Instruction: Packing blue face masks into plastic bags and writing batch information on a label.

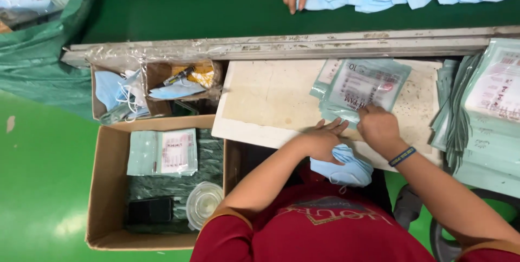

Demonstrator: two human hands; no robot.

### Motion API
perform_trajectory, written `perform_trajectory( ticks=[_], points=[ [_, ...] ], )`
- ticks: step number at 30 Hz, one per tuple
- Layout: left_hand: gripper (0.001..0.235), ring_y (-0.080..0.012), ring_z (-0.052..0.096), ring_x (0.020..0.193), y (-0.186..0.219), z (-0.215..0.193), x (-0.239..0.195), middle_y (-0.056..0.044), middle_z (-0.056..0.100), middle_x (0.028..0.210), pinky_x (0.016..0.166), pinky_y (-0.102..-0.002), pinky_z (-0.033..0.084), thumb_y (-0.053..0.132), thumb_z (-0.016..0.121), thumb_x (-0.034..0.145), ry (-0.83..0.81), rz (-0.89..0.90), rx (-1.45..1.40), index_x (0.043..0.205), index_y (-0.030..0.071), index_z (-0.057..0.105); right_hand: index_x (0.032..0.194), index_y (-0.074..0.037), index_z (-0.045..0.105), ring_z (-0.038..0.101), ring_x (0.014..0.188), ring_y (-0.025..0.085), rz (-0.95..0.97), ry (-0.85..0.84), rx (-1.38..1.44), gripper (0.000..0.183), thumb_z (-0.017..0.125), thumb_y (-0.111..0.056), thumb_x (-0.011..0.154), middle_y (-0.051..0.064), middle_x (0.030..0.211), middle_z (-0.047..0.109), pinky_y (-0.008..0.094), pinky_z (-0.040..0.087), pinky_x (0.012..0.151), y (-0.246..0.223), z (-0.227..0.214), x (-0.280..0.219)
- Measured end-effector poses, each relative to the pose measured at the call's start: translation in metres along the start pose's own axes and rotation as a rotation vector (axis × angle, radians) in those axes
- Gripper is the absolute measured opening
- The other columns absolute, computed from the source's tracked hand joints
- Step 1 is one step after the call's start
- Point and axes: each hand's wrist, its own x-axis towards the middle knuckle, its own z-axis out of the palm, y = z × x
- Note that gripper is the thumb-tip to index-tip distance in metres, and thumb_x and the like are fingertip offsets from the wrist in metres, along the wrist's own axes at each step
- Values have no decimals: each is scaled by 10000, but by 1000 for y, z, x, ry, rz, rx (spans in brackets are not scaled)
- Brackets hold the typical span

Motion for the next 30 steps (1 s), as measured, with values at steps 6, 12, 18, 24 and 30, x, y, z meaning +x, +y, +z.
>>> perform_trajectory(
  ticks=[6, 12, 18, 24, 30],
  points=[
    [648, -319, -36, 1575, 0, 12, 10, -146, 51, 1697, 1229, -588, 112, 583, 749, 785, 0, -59, -1, 1366, 314, 644, 1069, -83, 706, 676, 862, 298, -104, 76, -102, 301, 678, -98, 770, 109, 933, 646, 402, 554, 663, -4, -11, 22],
    [596, -334, 368, 1388, -9, 3, 0, -174, 474, 1478, 1146, -491, 338, 554, 749, 804, 99, 30, -19, 1286, 207, 707, 1015, -140, 760, 666, 758, 306, -108, 176, 254, 204, 660, -81, 847, 74, 874, 664, 421, 537, 647, -30, -52, 39],
    [471, -232, 723, 961, -32, -57, -84, -94, 773, 1060, 896, -342, 577, 355, 831, 824, 459, 135, -774, 1174, 75, 687, 952, -87, 794, 694, 665, 222, 168, -87, 689, 157, 672, -92, 854, 111, 854, 766, 342, 545, 597, -31, -100, 44],
    [412, -207, 737, 934, -29, -71, -112, -107, 793, 1046, 862, -340, 569, 265, 817, 801, 522, -67, -604, 1162, 79, 748, 1153, -68, 804, 609, 541, 247, 420, -347, 718, 323, 665, -170, 880, 209, 687, 696, 403, 480, 550, -58, -146, 53],
    [323, -195, 749, 937, -27, -51, -83, -112, 795, 1021, 860, -341, 586, 258, 795, 849, 699, -152, -724, 1099, 57, 759, 1376, -8, 611, 663, 709, 335, 1, 209, 369, 496, 684, -193, 923, 199, 880, 700, 450, 548, 649, -101, -83, 17]
  ],
)
